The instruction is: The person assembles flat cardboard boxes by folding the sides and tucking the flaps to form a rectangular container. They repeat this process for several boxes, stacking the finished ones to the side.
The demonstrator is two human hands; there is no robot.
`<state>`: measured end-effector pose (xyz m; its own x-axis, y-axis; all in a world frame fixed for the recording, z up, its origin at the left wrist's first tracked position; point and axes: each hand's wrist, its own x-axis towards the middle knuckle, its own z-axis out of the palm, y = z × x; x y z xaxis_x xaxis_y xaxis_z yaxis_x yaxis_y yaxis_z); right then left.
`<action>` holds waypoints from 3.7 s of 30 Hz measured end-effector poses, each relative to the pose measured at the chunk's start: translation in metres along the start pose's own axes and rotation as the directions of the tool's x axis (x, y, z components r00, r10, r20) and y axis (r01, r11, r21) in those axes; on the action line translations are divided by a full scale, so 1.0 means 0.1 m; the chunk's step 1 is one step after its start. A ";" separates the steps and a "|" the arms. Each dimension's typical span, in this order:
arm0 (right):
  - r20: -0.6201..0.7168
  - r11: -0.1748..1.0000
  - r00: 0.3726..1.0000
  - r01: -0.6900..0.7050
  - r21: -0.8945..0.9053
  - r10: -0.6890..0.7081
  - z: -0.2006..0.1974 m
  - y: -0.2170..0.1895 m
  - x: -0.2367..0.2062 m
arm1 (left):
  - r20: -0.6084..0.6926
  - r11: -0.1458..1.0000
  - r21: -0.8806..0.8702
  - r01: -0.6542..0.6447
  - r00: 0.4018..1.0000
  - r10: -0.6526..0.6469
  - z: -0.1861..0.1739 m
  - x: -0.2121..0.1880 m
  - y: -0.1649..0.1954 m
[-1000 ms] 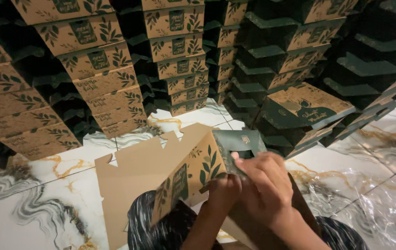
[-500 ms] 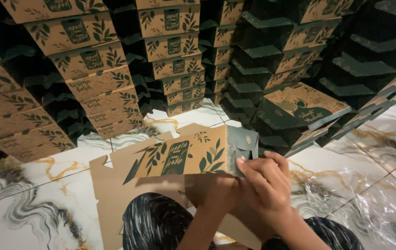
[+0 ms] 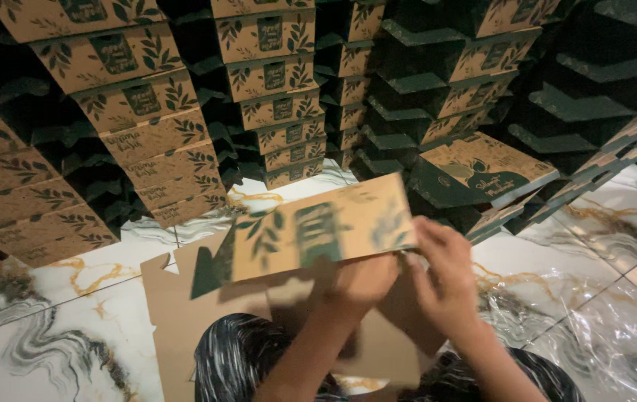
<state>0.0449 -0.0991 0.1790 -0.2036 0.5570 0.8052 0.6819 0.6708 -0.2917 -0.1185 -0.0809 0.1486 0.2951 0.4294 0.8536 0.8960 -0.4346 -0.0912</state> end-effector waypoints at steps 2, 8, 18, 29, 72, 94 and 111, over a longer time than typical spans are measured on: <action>-0.033 0.959 0.971 -0.226 0.172 0.235 -0.08 0.20 -0.04 | 0.250 0.964 -0.198 0.180 0.960 -0.128 0.16 0.09 -0.10; -0.122 0.693 0.817 -0.388 0.608 0.564 -0.26 0.78 -0.02 | 0.524 0.719 -0.548 0.427 0.846 -0.103 0.74 0.02 -0.26; 0.469 0.954 0.866 -0.264 0.142 0.170 0.25 0.89 -0.28 | 0.743 0.080 -0.652 0.754 0.657 -0.130 1.55 -0.45 -0.19; 0.603 0.928 0.759 -0.363 0.077 0.247 0.93 0.87 -0.72 | 0.740 -0.616 -0.672 0.410 0.400 -0.541 1.90 -1.20 -0.10; 0.231 0.933 0.933 -0.318 0.169 0.276 0.86 0.98 -0.54 | 0.796 0.979 0.141 0.144 0.571 -0.199 0.69 0.31 -2.09; 0.360 0.970 0.924 -0.193 0.147 0.129 0.81 0.52 -1.14 | 0.675 -0.193 -0.650 0.735 0.443 -0.590 1.82 -1.33 -0.62; 0.238 0.978 0.950 -0.191 -0.081 0.205 0.81 0.23 -0.99 | 0.899 -0.838 -0.417 0.352 0.295 -0.324 1.27 -1.46 0.02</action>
<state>0.0242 -0.0990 0.0504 -0.2207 0.7826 0.5821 0.7630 0.5103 -0.3968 -0.1179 -0.0439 -0.0409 0.0954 0.9790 -0.1803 -0.7850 0.1853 0.5911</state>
